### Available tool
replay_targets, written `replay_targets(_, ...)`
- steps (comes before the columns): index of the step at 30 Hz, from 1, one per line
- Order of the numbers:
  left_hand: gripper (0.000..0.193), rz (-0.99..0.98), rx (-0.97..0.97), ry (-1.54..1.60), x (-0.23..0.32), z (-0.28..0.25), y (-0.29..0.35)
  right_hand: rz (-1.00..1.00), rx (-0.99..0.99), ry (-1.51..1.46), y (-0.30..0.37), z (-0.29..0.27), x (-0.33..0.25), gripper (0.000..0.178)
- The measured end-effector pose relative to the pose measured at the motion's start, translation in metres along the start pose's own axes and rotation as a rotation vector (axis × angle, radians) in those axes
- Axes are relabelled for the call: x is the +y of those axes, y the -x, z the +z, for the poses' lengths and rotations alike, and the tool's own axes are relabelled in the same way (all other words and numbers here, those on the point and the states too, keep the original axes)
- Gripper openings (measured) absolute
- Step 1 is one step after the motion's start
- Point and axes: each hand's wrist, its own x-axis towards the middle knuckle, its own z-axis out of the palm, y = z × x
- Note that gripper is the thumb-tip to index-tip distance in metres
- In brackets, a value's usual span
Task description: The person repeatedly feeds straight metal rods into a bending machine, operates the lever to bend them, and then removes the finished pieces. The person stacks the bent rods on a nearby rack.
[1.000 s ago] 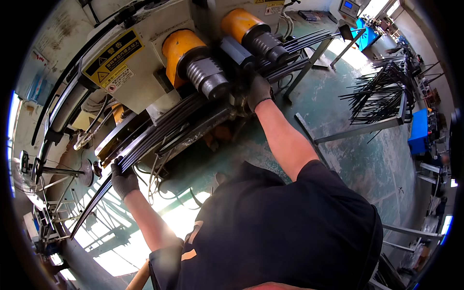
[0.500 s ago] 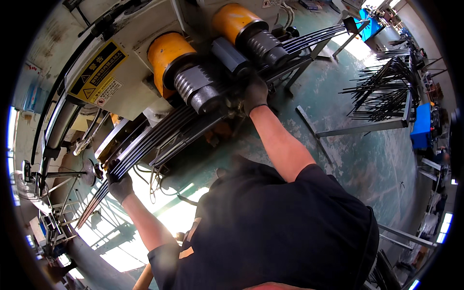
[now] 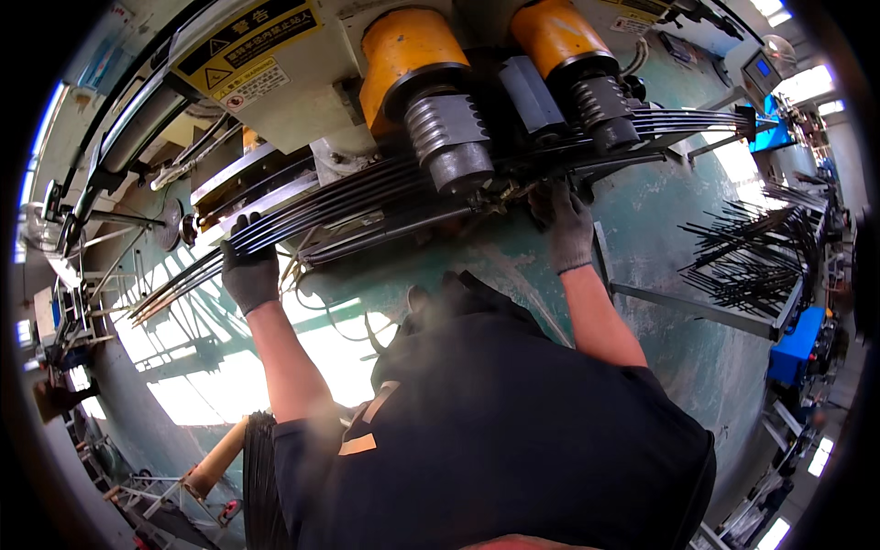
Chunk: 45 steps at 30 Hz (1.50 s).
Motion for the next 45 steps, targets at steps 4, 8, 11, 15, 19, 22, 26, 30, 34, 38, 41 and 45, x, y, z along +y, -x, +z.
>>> replay_targets(4,0.029,0.091,0.085,-0.111,0.032,-0.033,-0.018,0.142,-0.010,0.223,0.009,-0.058,0.047,0.046)
replay_targets(8,0.029,0.072,0.028,0.016,0.003,-0.029,-0.015,0.310,0.103,0.258,0.016,-0.100,0.085,0.045)
replay_targets(11,0.037,0.050,0.039,-0.126,-0.028,0.001,0.005,0.357,0.147,0.301,0.012,-0.109,0.101,0.045)
replay_targets(15,0.038,0.074,-0.065,-0.423,-0.050,0.017,0.018,0.362,0.069,0.298,-0.003,-0.092,0.102,0.044)
replay_targets(19,0.036,-0.107,-0.075,-0.129,-0.038,0.004,0.023,0.319,-0.011,0.360,-0.016,-0.091,0.111,0.042)
replay_targets(22,0.043,-0.099,-0.101,-0.156,-0.027,0.024,0.030,0.306,-0.006,0.408,-0.023,-0.102,0.128,0.041)
replay_targets(26,0.053,-0.015,-0.016,0.201,0.029,-0.004,0.021,0.378,0.066,0.515,0.008,-0.114,0.134,0.039)
replay_targets(30,0.053,0.097,0.051,0.271,0.124,-0.054,0.015,0.442,0.159,0.703,0.046,-0.130,0.154,0.039)
replay_targets(34,0.052,0.298,0.327,0.091,0.230,-0.124,-0.019,0.520,0.192,0.794,0.083,-0.162,0.187,0.041)
replay_targets(38,0.050,0.375,0.286,-0.006,0.319,-0.151,-0.048,0.553,0.289,0.809,0.145,-0.164,0.213,0.040)
replay_targets(41,0.043,0.398,0.312,-0.051,0.370,-0.179,-0.078,0.508,0.082,1.161,0.199,-0.134,0.206,0.039)
replay_targets(45,0.041,0.367,0.228,-0.206,0.423,-0.214,-0.110,0.556,0.207,0.997,0.251,-0.078,0.193,0.039)
